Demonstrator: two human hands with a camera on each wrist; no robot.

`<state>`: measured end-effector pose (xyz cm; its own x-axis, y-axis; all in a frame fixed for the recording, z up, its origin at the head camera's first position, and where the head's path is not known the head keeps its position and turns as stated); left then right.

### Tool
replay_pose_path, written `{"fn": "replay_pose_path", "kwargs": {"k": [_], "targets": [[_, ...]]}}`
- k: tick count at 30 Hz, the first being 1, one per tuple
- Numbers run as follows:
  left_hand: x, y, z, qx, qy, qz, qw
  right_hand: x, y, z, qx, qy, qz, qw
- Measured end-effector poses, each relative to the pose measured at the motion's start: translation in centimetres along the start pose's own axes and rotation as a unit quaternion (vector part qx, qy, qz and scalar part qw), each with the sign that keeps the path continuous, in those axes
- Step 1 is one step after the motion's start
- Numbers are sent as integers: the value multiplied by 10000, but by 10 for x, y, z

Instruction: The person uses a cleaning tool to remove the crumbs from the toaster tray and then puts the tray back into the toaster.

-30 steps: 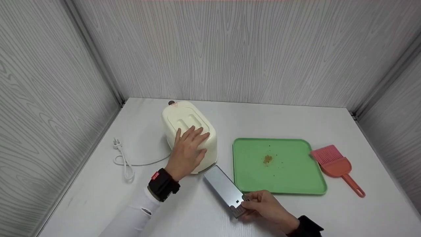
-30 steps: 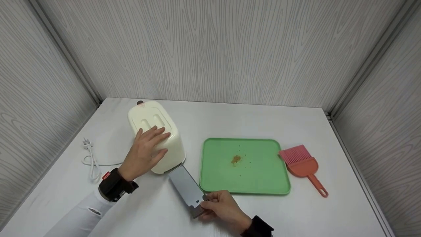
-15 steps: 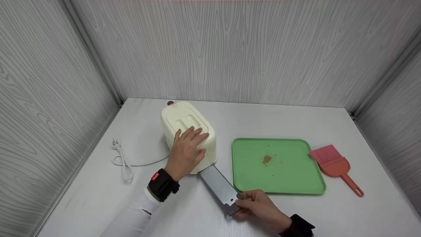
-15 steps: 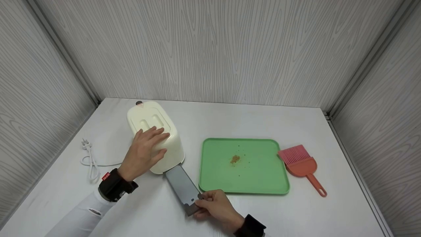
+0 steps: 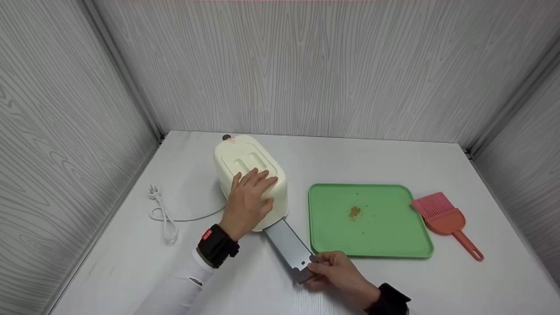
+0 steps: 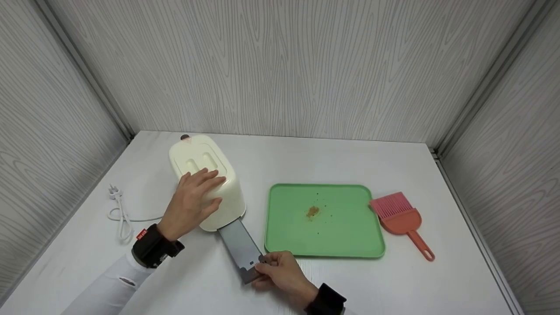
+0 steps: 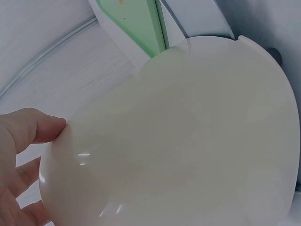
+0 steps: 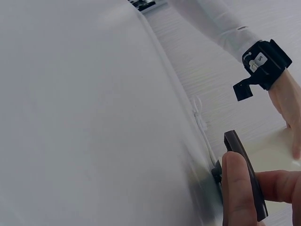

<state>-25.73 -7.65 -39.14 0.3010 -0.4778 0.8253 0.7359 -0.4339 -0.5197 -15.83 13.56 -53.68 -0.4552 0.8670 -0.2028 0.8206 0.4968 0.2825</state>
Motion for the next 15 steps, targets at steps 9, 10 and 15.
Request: {"fn": "replay_pose_path", "kwargs": {"k": [9,10,15], "targets": [[-3,3,-2,-65,-38,-51,10000,-2,-5,1,0,-211,124,9997],[-3,3,-2,-61,-33,-63,10000,-2,-5,1,15,-196,120,9997],[-3,4,-3,-42,-28,-70,10000,-5,-10,-1,57,-126,110,9998]]}}
Point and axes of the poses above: each hand's wrist, its own y-axis away from the middle knuckle, its own x-axis out of the back of the hand, z = x × y, the point moved 6 cm from there along -y, towards the middle knuckle, and after that the axes turned 5 degrees about -z, right-handed, at the moved point
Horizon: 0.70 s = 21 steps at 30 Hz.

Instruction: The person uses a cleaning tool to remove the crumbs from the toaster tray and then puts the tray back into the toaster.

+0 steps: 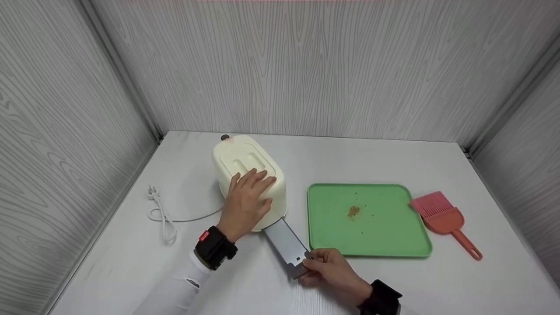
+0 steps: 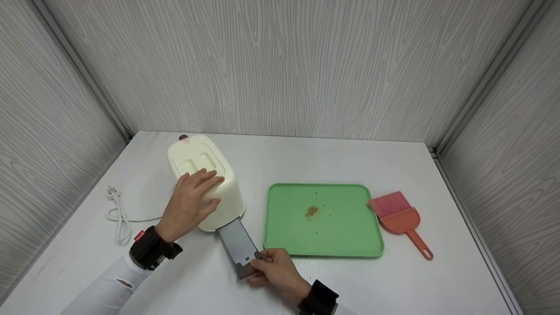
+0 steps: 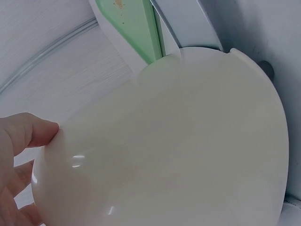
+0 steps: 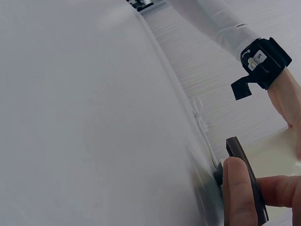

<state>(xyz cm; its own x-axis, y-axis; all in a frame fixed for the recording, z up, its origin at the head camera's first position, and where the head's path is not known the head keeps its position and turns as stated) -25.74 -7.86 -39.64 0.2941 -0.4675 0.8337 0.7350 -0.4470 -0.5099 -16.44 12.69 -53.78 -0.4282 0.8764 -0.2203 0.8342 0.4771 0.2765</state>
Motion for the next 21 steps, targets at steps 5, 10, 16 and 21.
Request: {"fn": "replay_pose_path", "kwargs": {"k": [5,10,16,21], "targets": [[0,0,0,-44,90,53,9999,-3,-5,0,-28,-87,18,10000],[1,1,-1,-37,133,99,9999,-6,-11,0,-38,-11,122,9999],[1,1,-1,-6,47,50,10000,-7,-16,0,-111,17,309,9995],[0,0,-1,23,85,-15,10000,-10,-19,0,-115,-13,430,9990]]}}
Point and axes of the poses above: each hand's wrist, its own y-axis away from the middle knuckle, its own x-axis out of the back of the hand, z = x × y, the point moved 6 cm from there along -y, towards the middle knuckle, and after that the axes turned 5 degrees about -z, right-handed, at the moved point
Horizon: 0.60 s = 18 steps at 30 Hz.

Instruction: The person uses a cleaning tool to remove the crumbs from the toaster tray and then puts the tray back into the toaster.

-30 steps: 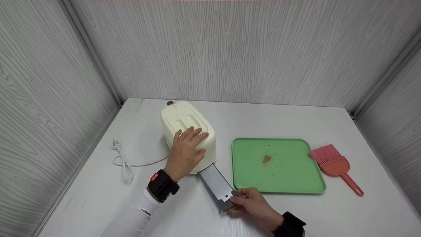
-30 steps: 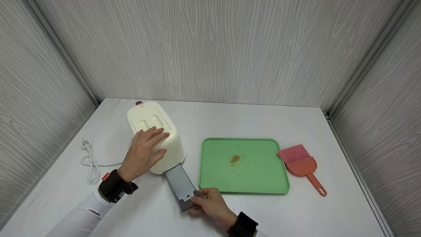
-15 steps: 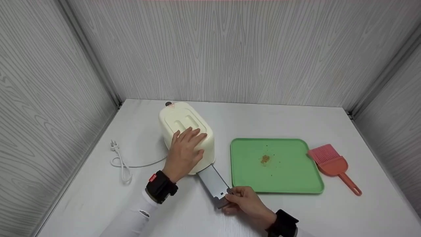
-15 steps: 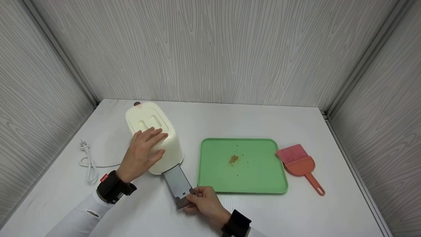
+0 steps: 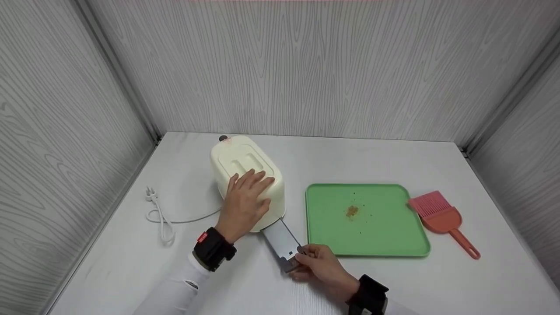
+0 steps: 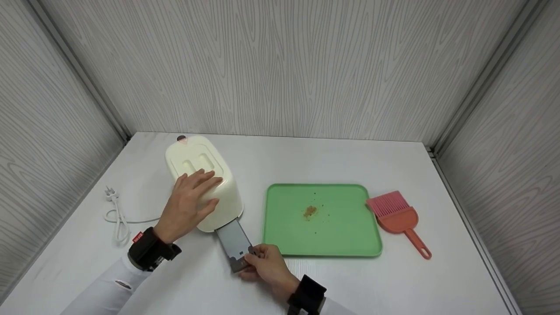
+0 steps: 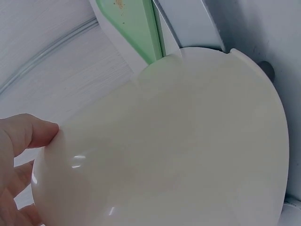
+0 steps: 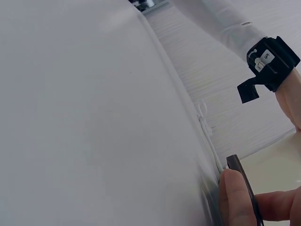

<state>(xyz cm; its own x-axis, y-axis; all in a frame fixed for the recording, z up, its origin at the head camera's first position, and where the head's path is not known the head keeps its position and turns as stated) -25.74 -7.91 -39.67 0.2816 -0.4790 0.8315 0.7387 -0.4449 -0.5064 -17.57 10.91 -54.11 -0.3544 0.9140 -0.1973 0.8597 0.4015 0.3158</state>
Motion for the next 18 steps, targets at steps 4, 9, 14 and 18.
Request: {"fn": "replay_pose_path", "kwargs": {"k": [4,9,14,18], "targets": [[0,-1,0,24,51,-41,10000,-3,-2,2,-50,-165,131,9998],[-1,0,0,29,46,-32,10000,-9,-5,3,37,-248,259,9994],[-1,1,-1,41,96,-28,9999,-12,-8,2,123,-127,367,9992],[-2,1,-1,29,137,1,9999,-13,-11,1,145,-66,467,9988]]}}
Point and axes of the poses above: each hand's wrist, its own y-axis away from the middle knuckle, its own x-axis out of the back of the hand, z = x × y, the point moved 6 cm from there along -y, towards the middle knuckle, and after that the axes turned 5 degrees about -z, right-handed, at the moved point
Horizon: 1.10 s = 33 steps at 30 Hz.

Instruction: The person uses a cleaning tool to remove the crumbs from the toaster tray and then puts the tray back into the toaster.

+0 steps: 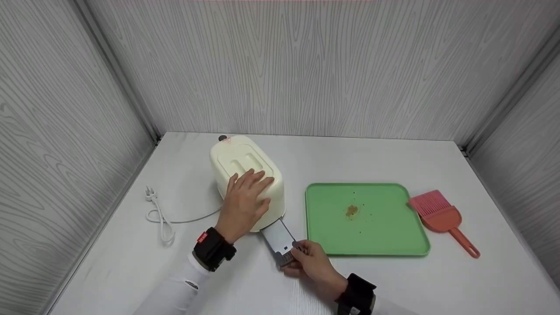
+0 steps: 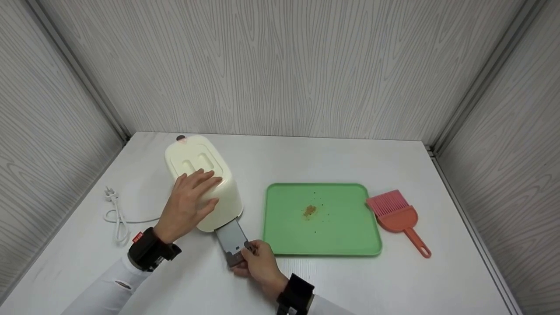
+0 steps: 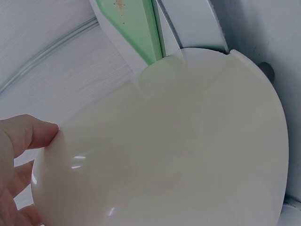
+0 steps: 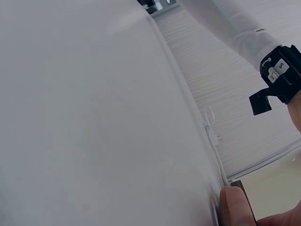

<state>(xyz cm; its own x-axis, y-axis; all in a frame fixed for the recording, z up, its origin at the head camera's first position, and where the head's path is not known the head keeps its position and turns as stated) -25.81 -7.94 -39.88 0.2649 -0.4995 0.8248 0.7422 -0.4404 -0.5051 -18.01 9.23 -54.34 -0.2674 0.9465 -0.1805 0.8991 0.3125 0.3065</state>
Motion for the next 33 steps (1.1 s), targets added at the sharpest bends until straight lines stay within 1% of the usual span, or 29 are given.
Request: {"fn": "replay_pose_path", "kwargs": {"k": [3,10,15,20,27,33], "targets": [[0,0,0,-12,-23,0,10000,-1,-3,0,15,-36,30,10000],[0,0,0,10,-78,-87,9999,-2,-8,-1,20,66,207,9998],[0,0,1,-5,-133,-84,9999,-4,-11,-5,50,86,211,9997],[0,0,0,-32,-127,-17,9999,-5,-15,-7,206,172,167,9995],[0,1,0,-18,-94,-6,10000,-5,-23,-5,76,-247,241,9994],[1,0,2,2,-94,-61,9999,-6,-28,-4,-38,-352,386,9986]]}}
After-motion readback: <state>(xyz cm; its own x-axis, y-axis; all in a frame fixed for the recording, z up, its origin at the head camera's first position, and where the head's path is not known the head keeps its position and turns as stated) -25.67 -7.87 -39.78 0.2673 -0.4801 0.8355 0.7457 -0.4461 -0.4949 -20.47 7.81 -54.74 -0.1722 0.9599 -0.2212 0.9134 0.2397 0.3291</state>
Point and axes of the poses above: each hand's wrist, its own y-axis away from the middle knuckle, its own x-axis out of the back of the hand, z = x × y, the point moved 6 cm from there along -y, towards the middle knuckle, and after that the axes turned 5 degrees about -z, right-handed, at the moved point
